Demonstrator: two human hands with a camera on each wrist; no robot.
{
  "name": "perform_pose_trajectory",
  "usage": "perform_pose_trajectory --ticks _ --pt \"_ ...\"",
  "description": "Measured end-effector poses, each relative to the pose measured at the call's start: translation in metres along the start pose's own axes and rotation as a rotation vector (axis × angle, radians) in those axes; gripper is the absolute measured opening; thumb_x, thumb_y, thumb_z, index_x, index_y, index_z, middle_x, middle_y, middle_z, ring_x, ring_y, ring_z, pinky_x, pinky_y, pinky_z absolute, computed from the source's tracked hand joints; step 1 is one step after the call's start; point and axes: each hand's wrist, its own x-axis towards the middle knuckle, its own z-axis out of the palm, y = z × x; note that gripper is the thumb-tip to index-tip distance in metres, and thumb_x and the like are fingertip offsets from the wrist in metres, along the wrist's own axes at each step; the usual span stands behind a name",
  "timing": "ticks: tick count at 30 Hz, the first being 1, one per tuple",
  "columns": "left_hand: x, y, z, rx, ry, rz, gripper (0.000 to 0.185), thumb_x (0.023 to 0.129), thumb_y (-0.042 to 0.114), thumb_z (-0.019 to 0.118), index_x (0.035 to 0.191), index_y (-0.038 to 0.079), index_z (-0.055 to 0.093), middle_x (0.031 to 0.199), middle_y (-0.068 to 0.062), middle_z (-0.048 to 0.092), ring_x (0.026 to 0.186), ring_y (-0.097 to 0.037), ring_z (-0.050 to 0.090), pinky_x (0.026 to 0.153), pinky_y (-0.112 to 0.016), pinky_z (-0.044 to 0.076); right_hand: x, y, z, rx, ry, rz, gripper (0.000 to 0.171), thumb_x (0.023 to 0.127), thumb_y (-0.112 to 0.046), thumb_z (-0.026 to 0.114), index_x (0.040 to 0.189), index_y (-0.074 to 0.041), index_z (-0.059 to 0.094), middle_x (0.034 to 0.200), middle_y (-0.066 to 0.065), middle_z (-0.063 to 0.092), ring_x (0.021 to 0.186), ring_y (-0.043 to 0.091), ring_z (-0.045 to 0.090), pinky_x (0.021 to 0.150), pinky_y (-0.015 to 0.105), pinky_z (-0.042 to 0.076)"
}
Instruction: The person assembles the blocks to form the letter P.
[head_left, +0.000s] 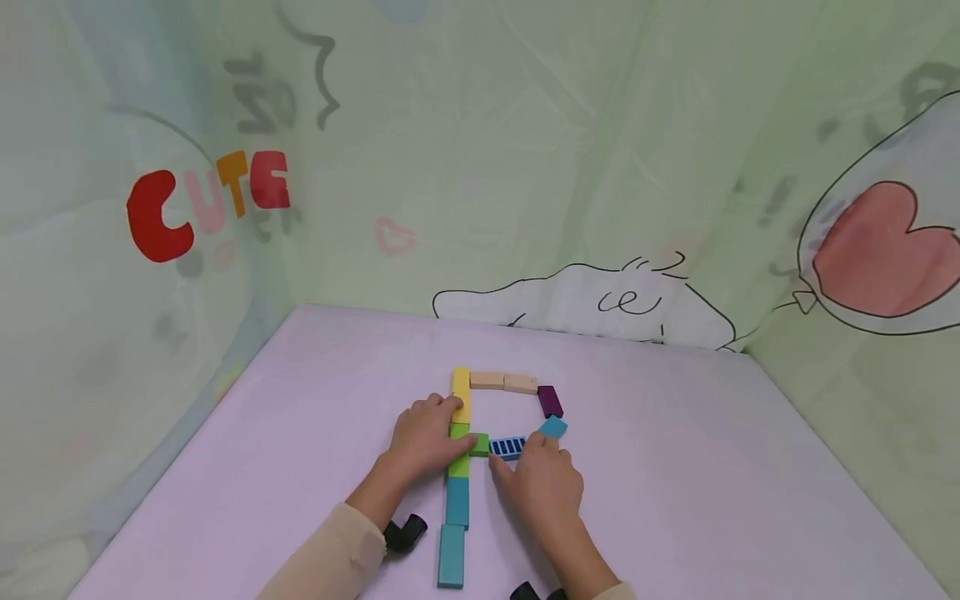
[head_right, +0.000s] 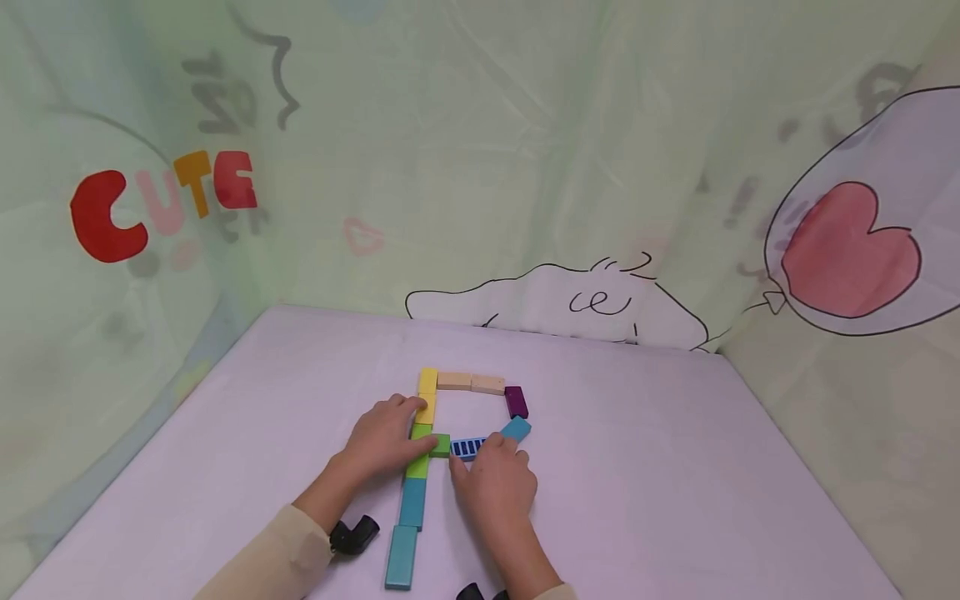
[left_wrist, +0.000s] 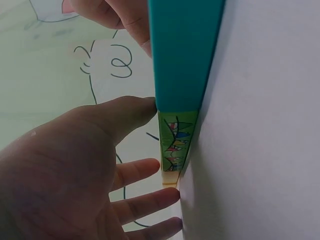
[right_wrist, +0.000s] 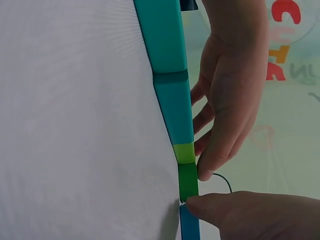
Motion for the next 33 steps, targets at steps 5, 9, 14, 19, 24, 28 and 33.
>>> perform_pose_trajectory --ticks 5,9,14,19,24,28,33 --pt "0.000 0.003 0.000 0.008 0.001 -0.016 0.067 0.090 0.052 0.070 0.143 0.013 0.060 0.130 -0.014 0.064 0.109 -0.030 0.060 0.098 -0.050 0.052 -0.001 0.000 0.000 0.000 0.012 -0.005 0.078 0.086 -0.056 0.077 0.119 0.012 0.061 0.097 0.022 0.064 0.080 0.031 0.061 0.068 0.048 0.062" --pt "-0.001 0.005 0.000 0.020 0.004 -0.015 0.066 0.090 0.052 0.070 0.143 0.013 0.059 0.129 -0.014 0.064 0.110 -0.031 0.060 0.097 -0.051 0.053 -0.001 0.000 0.002 -0.002 0.013 -0.003 0.077 0.086 -0.056 0.077 0.119 0.012 0.061 0.097 0.022 0.065 0.080 0.031 0.061 0.069 0.048 0.062" --pt "-0.002 0.006 0.000 0.022 0.007 -0.017 0.066 0.091 0.051 0.070 0.144 0.013 0.059 0.130 -0.015 0.064 0.113 -0.033 0.060 0.099 -0.053 0.051 0.000 0.001 0.004 -0.008 0.019 -0.004 0.078 0.086 -0.057 0.077 0.119 0.012 0.062 0.097 0.022 0.065 0.079 0.030 0.060 0.067 0.048 0.062" --pt "-0.001 0.007 0.001 0.008 0.013 -0.020 0.066 0.092 0.050 0.069 0.146 0.013 0.058 0.133 -0.015 0.063 0.117 -0.034 0.060 0.102 -0.054 0.050 0.001 0.002 0.004 -0.009 0.023 -0.007 0.078 0.085 -0.058 0.077 0.119 0.011 0.062 0.097 0.021 0.065 0.079 0.030 0.060 0.066 0.047 0.061" --pt "-0.001 0.008 0.002 -0.026 0.018 -0.019 0.066 0.094 0.048 0.067 0.148 0.014 0.055 0.135 -0.015 0.063 0.118 -0.034 0.059 0.103 -0.054 0.049 0.000 0.010 -0.005 0.018 -0.017 0.012 0.084 0.085 -0.057 0.077 0.130 0.012 0.059 0.110 0.026 0.069 0.083 0.033 0.066 0.067 0.047 0.062" --pt "-0.001 0.007 0.002 -0.045 0.023 -0.026 0.065 0.095 0.047 0.067 0.150 0.014 0.054 0.136 -0.014 0.062 0.118 -0.033 0.058 0.104 -0.054 0.049 0.002 0.025 -0.018 0.083 -0.052 0.004 0.081 0.085 -0.046 0.079 0.134 0.013 0.055 0.114 0.028 0.069 0.082 0.033 0.068 0.064 0.046 0.062" --pt "-0.001 0.006 -0.003 -0.043 0.031 -0.033 0.065 0.095 0.046 0.068 0.150 0.014 0.053 0.135 -0.014 0.062 0.119 -0.033 0.057 0.105 -0.054 0.048 0.012 0.047 -0.024 0.172 -0.071 0.017 0.070 0.089 -0.035 0.076 0.134 0.013 0.051 0.112 0.028 0.067 0.085 0.034 0.068 0.068 0.049 0.061"
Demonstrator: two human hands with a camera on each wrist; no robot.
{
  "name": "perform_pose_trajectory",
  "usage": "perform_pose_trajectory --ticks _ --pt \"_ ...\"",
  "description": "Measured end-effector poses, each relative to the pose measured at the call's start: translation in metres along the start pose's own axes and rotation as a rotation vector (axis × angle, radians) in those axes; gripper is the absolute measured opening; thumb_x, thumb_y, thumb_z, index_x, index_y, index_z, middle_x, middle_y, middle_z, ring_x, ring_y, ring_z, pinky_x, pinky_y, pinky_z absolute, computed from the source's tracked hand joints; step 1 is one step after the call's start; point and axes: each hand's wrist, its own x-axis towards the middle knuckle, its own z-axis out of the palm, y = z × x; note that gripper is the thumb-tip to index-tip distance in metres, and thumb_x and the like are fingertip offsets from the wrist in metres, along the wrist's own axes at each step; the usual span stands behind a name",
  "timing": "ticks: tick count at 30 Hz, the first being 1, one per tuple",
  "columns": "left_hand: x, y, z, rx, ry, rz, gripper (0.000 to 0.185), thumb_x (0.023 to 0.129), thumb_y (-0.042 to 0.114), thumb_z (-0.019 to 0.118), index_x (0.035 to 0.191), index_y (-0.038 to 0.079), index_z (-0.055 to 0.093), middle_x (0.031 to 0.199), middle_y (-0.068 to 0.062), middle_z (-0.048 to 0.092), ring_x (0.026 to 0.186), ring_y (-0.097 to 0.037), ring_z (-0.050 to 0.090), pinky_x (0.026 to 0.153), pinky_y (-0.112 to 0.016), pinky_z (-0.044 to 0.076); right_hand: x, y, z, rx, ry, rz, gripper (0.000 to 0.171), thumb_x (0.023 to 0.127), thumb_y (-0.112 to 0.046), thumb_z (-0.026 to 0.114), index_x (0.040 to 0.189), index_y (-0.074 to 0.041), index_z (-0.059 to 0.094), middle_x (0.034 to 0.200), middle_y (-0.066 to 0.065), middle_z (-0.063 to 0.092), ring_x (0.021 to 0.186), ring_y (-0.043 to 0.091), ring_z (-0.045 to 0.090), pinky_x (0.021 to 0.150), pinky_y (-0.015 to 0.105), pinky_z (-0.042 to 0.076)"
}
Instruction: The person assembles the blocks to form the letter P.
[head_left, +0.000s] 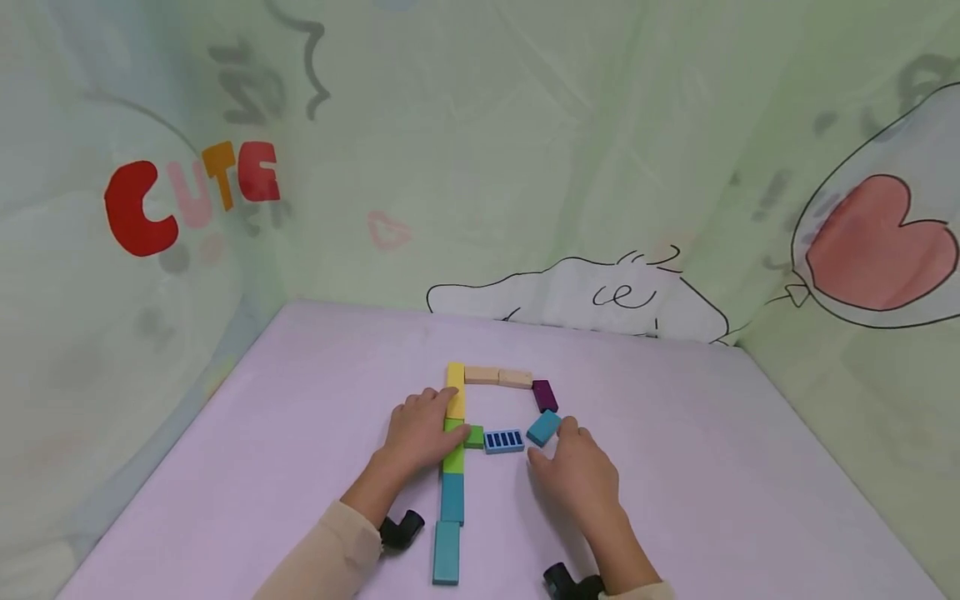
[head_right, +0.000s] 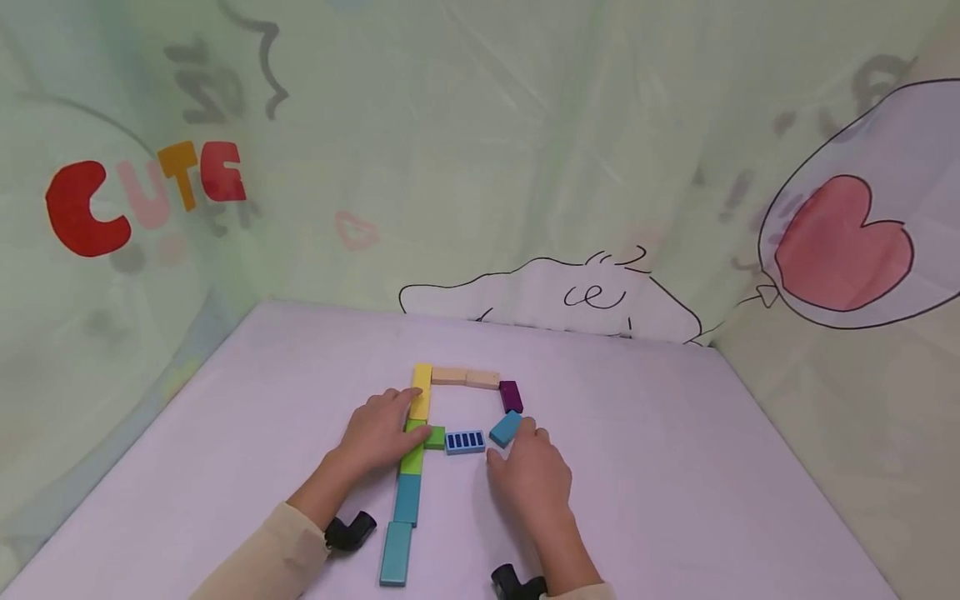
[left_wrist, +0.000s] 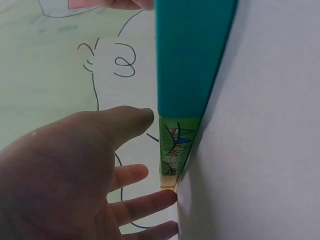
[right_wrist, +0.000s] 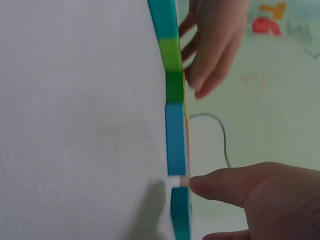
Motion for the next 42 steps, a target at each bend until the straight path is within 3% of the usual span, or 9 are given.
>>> perform_pose_trajectory --ticks 7,14,21,32,35,38,40,42 --pt "0.004 -0.009 -0.005 -0.088 -0.052 -0.004 0.066 0.095 0.045 0.066 0.152 0.015 0.051 0.141 -0.014 0.061 0.126 -0.035 0.056 0.109 -0.057 0.046 0.016 0.014 0.004 0.055 -0.030 0.013 0.080 0.091 -0.036 0.072 0.149 0.010 0.042 0.140 0.034 0.055 0.123 0.051 0.061 0.097 0.065 0.054" --pt "0.007 -0.027 -0.012 -0.294 -0.113 -0.058 0.053 0.097 0.029 0.067 0.147 0.019 0.056 0.145 -0.009 0.061 0.138 -0.032 0.053 0.114 -0.058 0.044 0.024 0.016 0.007 0.047 -0.066 -0.024 0.075 0.092 -0.036 0.072 0.146 0.010 0.047 0.135 0.031 0.058 0.122 0.046 0.061 0.100 0.063 0.053" --pt "0.005 -0.028 -0.013 -0.261 -0.126 -0.046 0.053 0.095 0.020 0.069 0.147 0.019 0.057 0.144 -0.009 0.061 0.139 -0.032 0.051 0.116 -0.058 0.042 0.025 0.015 0.007 0.074 -0.055 -0.041 0.068 0.092 -0.031 0.071 0.142 0.011 0.050 0.131 0.031 0.061 0.119 0.046 0.062 0.099 0.062 0.054" --pt "0.007 -0.026 -0.010 -0.236 -0.128 -0.046 0.057 0.095 0.022 0.070 0.149 0.021 0.054 0.145 -0.008 0.060 0.138 -0.032 0.052 0.115 -0.057 0.043 0.026 0.014 0.009 0.066 -0.057 -0.018 0.071 0.092 -0.033 0.072 0.143 0.011 0.049 0.135 0.032 0.059 0.124 0.048 0.060 0.100 0.063 0.053" --pt "0.007 -0.025 -0.010 -0.230 -0.125 -0.044 0.058 0.095 0.025 0.070 0.150 0.021 0.053 0.144 -0.008 0.061 0.137 -0.032 0.053 0.113 -0.058 0.044 0.020 0.011 0.009 0.028 -0.042 -0.009 0.074 0.092 -0.034 0.073 0.145 0.011 0.047 0.134 0.033 0.058 0.118 0.048 0.063 0.096 0.062 0.056" --pt "0.006 -0.024 -0.010 -0.231 -0.127 -0.044 0.059 0.096 0.027 0.070 0.151 0.021 0.051 0.144 -0.008 0.061 0.136 -0.032 0.053 0.113 -0.057 0.044 0.005 -0.001 0.005 -0.042 -0.004 -0.025 0.076 0.090 -0.035 0.076 0.144 0.011 0.048 0.126 0.032 0.060 0.099 0.042 0.066 0.081 0.055 0.062" --pt "0.006 -0.023 -0.010 -0.239 -0.126 -0.045 0.060 0.096 0.029 0.069 0.152 0.021 0.051 0.145 -0.008 0.061 0.137 -0.032 0.053 0.114 -0.057 0.044 -0.008 -0.013 0.002 -0.074 0.002 -0.069 0.073 0.089 -0.037 0.078 0.142 0.008 0.053 0.123 0.028 0.063 0.094 0.035 0.067 0.074 0.049 0.064" --pt "0.006 -0.023 -0.010 -0.246 -0.123 -0.046 0.060 0.096 0.029 0.069 0.152 0.021 0.050 0.145 -0.008 0.061 0.137 -0.032 0.053 0.114 -0.058 0.043 -0.021 -0.025 0.000 -0.030 -0.047 -0.142 0.067 0.089 -0.039 0.079 0.138 0.001 0.060 0.111 0.019 0.067 0.084 0.028 0.065 0.067 0.040 0.062"
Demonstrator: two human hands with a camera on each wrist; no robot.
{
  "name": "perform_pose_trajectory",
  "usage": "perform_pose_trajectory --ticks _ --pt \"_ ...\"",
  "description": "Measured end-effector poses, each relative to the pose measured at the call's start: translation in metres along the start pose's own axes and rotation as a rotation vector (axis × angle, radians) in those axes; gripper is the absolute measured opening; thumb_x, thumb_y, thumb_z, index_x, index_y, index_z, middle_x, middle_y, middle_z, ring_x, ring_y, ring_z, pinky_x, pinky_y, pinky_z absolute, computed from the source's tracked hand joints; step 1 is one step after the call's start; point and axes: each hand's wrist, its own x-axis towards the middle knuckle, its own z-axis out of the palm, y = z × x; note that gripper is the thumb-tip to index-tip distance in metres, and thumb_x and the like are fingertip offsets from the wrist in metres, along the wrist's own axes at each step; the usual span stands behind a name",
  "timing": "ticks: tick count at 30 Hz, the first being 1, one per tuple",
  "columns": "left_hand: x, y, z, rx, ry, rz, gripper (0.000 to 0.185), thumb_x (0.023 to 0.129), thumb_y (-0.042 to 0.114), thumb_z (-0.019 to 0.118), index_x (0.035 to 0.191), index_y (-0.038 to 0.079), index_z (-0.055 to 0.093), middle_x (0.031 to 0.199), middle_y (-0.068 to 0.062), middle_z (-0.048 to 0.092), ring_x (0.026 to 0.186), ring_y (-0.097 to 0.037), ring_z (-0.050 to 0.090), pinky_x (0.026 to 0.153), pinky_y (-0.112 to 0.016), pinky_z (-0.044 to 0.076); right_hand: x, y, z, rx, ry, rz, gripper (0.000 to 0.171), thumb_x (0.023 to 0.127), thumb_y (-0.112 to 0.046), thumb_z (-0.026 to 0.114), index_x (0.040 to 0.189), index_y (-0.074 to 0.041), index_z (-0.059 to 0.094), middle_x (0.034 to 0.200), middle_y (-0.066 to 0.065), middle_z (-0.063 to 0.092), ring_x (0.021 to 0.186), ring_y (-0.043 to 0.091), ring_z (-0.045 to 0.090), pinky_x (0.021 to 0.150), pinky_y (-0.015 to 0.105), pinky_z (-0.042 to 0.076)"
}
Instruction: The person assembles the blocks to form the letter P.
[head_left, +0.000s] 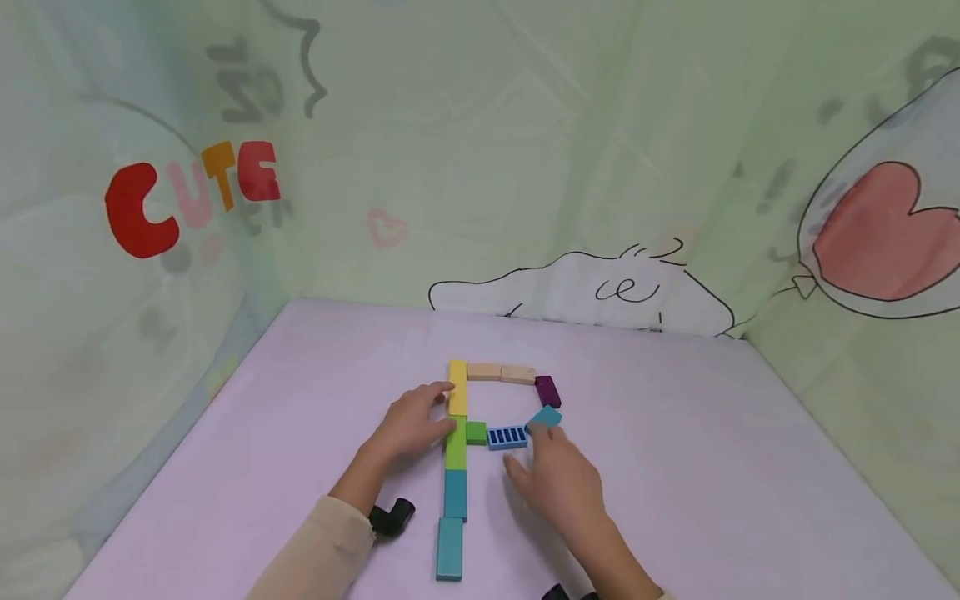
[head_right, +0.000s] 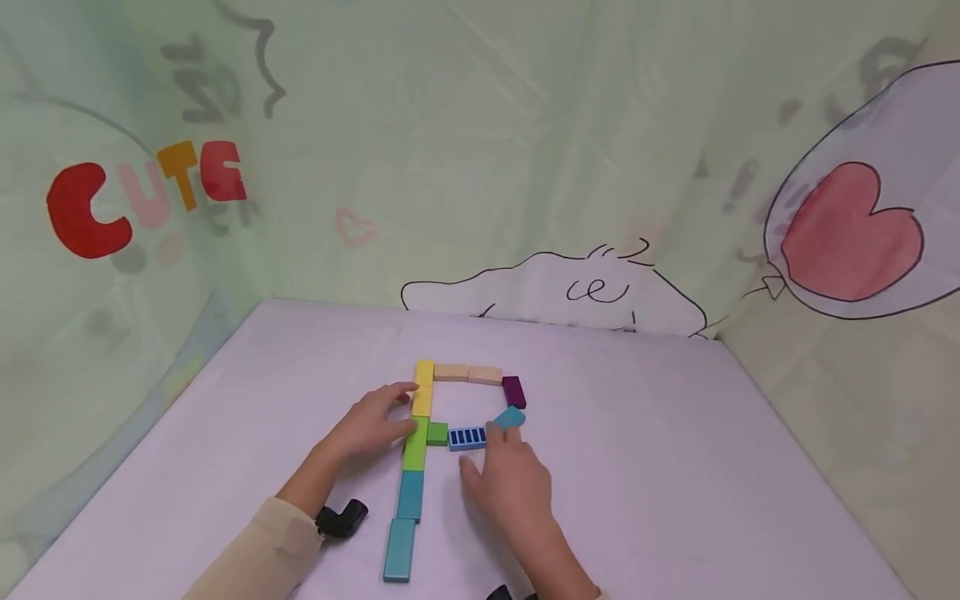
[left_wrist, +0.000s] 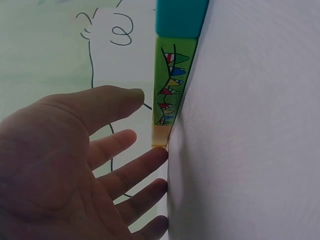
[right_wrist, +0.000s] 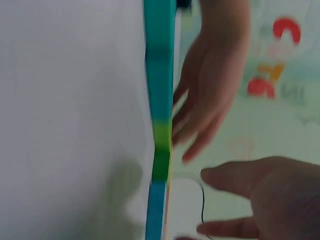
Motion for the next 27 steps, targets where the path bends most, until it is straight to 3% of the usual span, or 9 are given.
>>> perform_pose_trajectory --ticks 5,8,12,20,24,27 --pt "0.000 -0.001 0.002 -0.007 0.012 -0.005 0.058 0.097 0.030 0.068 0.152 0.021 0.051 0.145 -0.009 0.061 0.137 -0.032 0.054 0.114 -0.059 0.043 -0.019 -0.012 0.005 0.267 -0.189 -0.210 0.052 0.090 -0.036 0.079 0.133 -0.010 0.067 0.085 -0.004 0.062 0.071 0.011 0.054 0.061 0.024 0.048" --pt "0.001 -0.001 0.002 -0.002 0.005 0.002 0.057 0.097 0.030 0.067 0.152 0.021 0.051 0.144 -0.009 0.061 0.136 -0.032 0.054 0.113 -0.059 0.044 -0.026 -0.006 0.011 0.383 -0.237 -0.294 0.049 0.091 -0.033 0.079 0.134 -0.012 0.066 0.084 -0.008 0.059 0.070 0.007 0.053 0.062 0.020 0.047" --pt "0.000 0.001 0.001 0.007 0.008 0.003 0.057 0.097 0.030 0.067 0.151 0.020 0.052 0.143 -0.009 0.062 0.135 -0.032 0.055 0.112 -0.059 0.045 -0.035 0.001 0.016 0.487 -0.293 -0.344 0.048 0.093 -0.035 0.077 0.136 -0.016 0.065 0.086 -0.008 0.059 0.069 0.005 0.053 0.063 0.019 0.049" --pt "0.002 0.001 0.002 0.050 0.008 0.030 0.057 0.095 0.032 0.069 0.148 0.019 0.056 0.144 -0.008 0.060 0.133 -0.029 0.055 0.113 -0.055 0.046 -0.043 0.007 0.022 0.484 -0.437 -0.558 0.032 0.096 -0.041 0.073 0.126 -0.030 0.075 0.089 -0.016 0.057 0.073 -0.004 0.051 0.065 0.015 0.047" --pt "0.002 -0.001 0.003 0.082 0.005 0.040 0.053 0.095 0.032 0.070 0.145 0.020 0.059 0.145 -0.008 0.059 0.134 -0.030 0.054 0.114 -0.054 0.045 -0.045 0.007 0.024 0.434 -0.445 -0.598 0.030 0.096 -0.043 0.073 0.125 -0.033 0.076 0.090 -0.018 0.054 0.075 -0.006 0.049 0.064 0.014 0.045" --pt "0.002 0.000 0.002 0.097 0.003 0.048 0.050 0.095 0.032 0.070 0.143 0.020 0.061 0.146 -0.009 0.058 0.136 -0.031 0.052 0.115 -0.055 0.042 -0.046 0.006 0.024 0.402 -0.404 -0.625 0.028 0.095 -0.041 0.073 0.122 -0.033 0.077 0.090 -0.018 0.055 0.074 -0.007 0.048 0.063 0.012 0.044"
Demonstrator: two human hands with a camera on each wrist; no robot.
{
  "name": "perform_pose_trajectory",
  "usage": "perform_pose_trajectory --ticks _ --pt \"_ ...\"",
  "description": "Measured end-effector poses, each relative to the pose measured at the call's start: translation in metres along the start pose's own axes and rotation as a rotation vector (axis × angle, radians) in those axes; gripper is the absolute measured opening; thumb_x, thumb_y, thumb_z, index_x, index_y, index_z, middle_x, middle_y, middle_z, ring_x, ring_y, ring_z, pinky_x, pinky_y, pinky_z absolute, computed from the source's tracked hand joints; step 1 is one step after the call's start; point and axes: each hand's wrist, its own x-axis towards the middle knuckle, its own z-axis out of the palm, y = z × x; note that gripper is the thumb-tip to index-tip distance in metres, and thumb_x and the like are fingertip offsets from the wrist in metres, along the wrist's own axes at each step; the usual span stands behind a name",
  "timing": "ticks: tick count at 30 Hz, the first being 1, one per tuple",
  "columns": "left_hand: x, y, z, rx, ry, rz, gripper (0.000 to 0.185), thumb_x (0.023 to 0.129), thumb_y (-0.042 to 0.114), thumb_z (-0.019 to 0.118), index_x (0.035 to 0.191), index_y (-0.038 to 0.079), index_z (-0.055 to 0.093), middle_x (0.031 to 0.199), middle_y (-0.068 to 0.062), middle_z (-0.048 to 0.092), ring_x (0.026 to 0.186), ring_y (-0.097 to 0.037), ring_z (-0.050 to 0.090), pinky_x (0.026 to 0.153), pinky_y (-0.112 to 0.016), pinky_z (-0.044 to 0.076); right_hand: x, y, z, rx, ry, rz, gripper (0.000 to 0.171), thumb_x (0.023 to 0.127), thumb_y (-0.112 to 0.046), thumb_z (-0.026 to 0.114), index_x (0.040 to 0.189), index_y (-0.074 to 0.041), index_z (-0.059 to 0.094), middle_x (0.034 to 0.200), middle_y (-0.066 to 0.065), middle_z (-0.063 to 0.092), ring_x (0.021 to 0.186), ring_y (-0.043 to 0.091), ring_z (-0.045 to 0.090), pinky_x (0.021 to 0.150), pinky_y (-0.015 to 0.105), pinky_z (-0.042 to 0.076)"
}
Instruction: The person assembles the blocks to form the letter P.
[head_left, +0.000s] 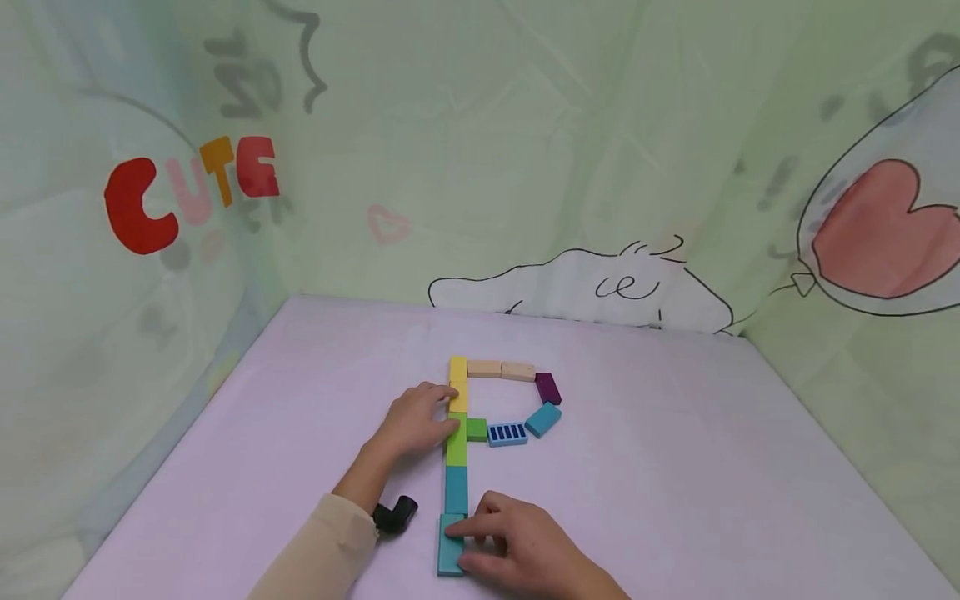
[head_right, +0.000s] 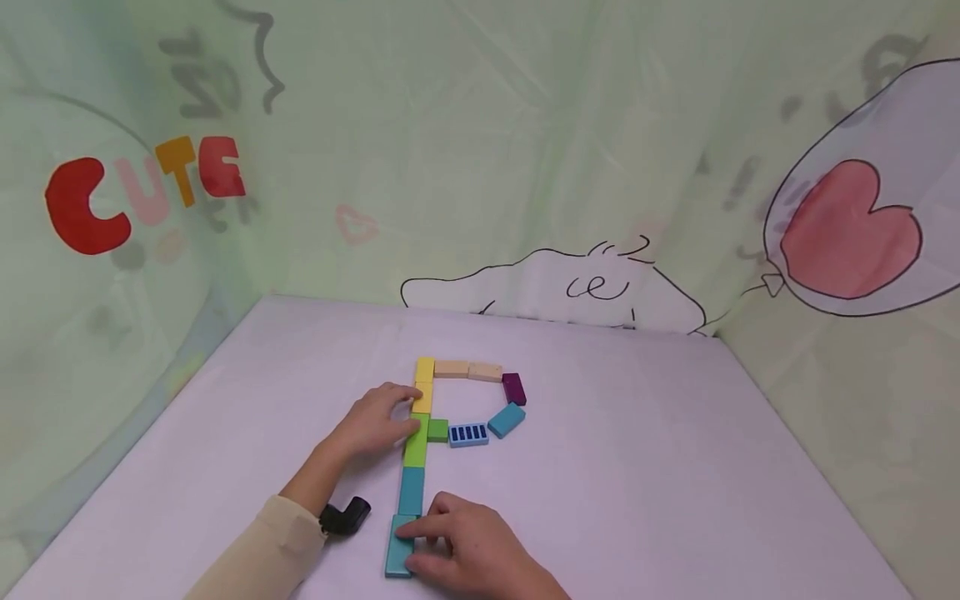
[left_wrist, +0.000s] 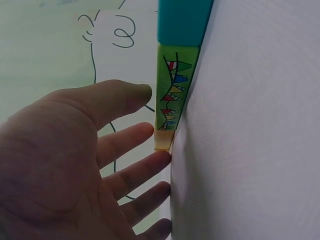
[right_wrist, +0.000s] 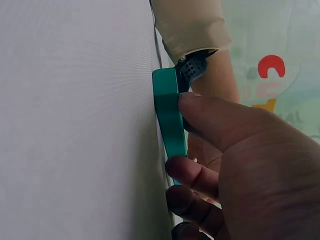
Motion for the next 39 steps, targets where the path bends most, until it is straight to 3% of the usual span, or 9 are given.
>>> perform_pose_trajectory --ticks 4,22,29,32,34,36,39 --pt "-0.001 0.003 -0.002 -0.002 0.005 0.001 0.049 0.095 0.033 0.070 0.142 0.020 0.062 0.148 -0.010 0.057 0.138 -0.032 0.051 0.116 -0.056 0.041 -0.001 -0.001 -0.001 -0.016 0.024 -0.013 0.026 0.094 -0.040 0.075 0.119 -0.033 0.078 0.090 -0.018 0.056 0.075 -0.006 0.048 0.064 0.012 0.044" --pt "-0.002 0.005 -0.001 0.007 0.011 -0.013 0.050 0.095 0.032 0.071 0.142 0.020 0.062 0.149 -0.009 0.056 0.140 -0.032 0.050 0.117 -0.056 0.041 0.001 0.001 -0.005 0.058 -0.017 0.062 0.027 0.093 -0.039 0.076 0.119 -0.032 0.078 0.096 -0.018 0.058 0.082 -0.004 0.050 0.069 0.015 0.045" --pt "-0.003 0.004 0.000 0.000 0.011 -0.020 0.050 0.095 0.032 0.071 0.142 0.020 0.062 0.149 -0.009 0.056 0.140 -0.032 0.050 0.117 -0.057 0.041 0.003 0.001 -0.006 0.104 -0.011 0.079 0.026 0.093 -0.036 0.076 0.119 -0.031 0.078 0.095 -0.017 0.060 0.078 -0.002 0.051 0.067 0.016 0.046" --pt "-0.003 0.004 0.000 0.003 0.012 -0.012 0.050 0.095 0.032 0.072 0.142 0.020 0.062 0.149 -0.009 0.057 0.140 -0.032 0.051 0.116 -0.056 0.042 0.004 0.003 -0.006 0.120 0.078 0.133 0.023 0.095 -0.033 0.074 0.117 -0.026 0.079 0.092 -0.013 0.061 0.076 0.001 0.053 0.066 0.017 0.049" --pt "-0.003 0.005 0.000 0.004 0.009 -0.007 0.050 0.095 0.032 0.072 0.142 0.019 0.062 0.149 -0.009 0.057 0.139 -0.032 0.051 0.116 -0.056 0.042 0.006 0.007 -0.007 0.063 0.216 0.206 0.021 0.096 -0.030 0.073 0.115 -0.023 0.079 0.090 -0.011 0.062 0.075 0.004 0.054 0.066 0.017 0.050" --pt "-0.003 0.005 0.000 0.001 0.005 -0.008 0.051 0.095 0.032 0.072 0.143 0.019 0.061 0.149 -0.009 0.056 0.139 -0.032 0.050 0.116 -0.056 0.041 0.009 0.014 -0.010 -0.045 0.381 0.302 0.021 0.097 -0.027 0.072 0.116 -0.020 0.078 0.092 -0.008 0.061 0.075 0.007 0.053 0.065 0.020 0.049" --pt "-0.003 0.006 -0.001 -0.002 0.002 -0.012 0.052 0.095 0.034 0.072 0.143 0.019 0.061 0.149 -0.010 0.056 0.139 -0.033 0.050 0.117 -0.055 0.040 0.013 0.029 -0.016 -0.227 0.590 0.419 0.028 0.096 -0.025 0.072 0.122 -0.016 0.076 0.109 0.000 0.065 0.090 0.015 0.058 0.075 0.029 0.054"
